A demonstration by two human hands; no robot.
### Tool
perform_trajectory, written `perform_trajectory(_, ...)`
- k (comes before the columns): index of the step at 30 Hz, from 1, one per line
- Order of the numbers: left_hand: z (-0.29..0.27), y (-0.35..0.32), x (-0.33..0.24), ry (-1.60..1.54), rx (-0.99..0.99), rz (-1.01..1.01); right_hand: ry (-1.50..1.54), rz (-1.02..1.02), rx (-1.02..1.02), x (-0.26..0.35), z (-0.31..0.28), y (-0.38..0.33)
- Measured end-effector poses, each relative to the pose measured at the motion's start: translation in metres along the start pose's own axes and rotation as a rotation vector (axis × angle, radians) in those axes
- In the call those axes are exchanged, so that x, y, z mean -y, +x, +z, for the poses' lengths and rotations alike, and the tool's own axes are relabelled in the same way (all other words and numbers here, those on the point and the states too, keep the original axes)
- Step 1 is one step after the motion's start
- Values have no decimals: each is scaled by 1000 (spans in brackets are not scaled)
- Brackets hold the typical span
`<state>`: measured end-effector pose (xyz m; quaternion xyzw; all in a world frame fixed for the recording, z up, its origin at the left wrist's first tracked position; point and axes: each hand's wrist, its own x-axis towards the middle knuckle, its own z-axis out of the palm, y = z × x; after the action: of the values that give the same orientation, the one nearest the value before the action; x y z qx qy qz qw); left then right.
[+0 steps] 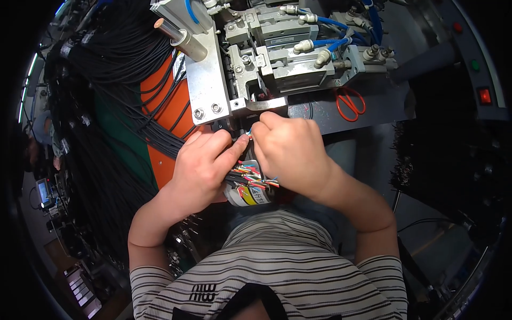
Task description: The recorder is assembling electrical connectors onto wire bundles using a terminal machine and applying labels.
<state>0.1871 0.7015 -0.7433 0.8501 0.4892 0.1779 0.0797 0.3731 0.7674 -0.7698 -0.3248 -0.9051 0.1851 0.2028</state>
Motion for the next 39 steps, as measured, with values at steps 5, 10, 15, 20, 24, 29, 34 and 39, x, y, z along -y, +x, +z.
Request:
perform_trajectory(5,-4,5,-2,11,27,3,201,-13,-194,-10,10,-5)
perform_trajectory(10,-8,0,10,-81,-28,-76,421,133,-41,-19,0,6)
perform_trajectory(15,-11,-20,25,-24,-194,-113,541,262,16,-18,-3,7)
perform_trajectory(20,-17,-27,23,-68,-137,-154,665,121,-73,17,-13,11)
perform_trajectory(24,-21,-30,27,-148,-175,-100,563,-224,-261,22,13,19)
perform_trajectory(29,-24,-45,19,-183,-287,-30,888,225,-95,43,1,11)
perform_trajectory(34,-24,-31,2,-264,-267,-70,1058,146,-165,43,11,-8)
perform_trajectory(39,-16,-23,0,-296,-291,-54,1236,282,-196,32,-3,-12)
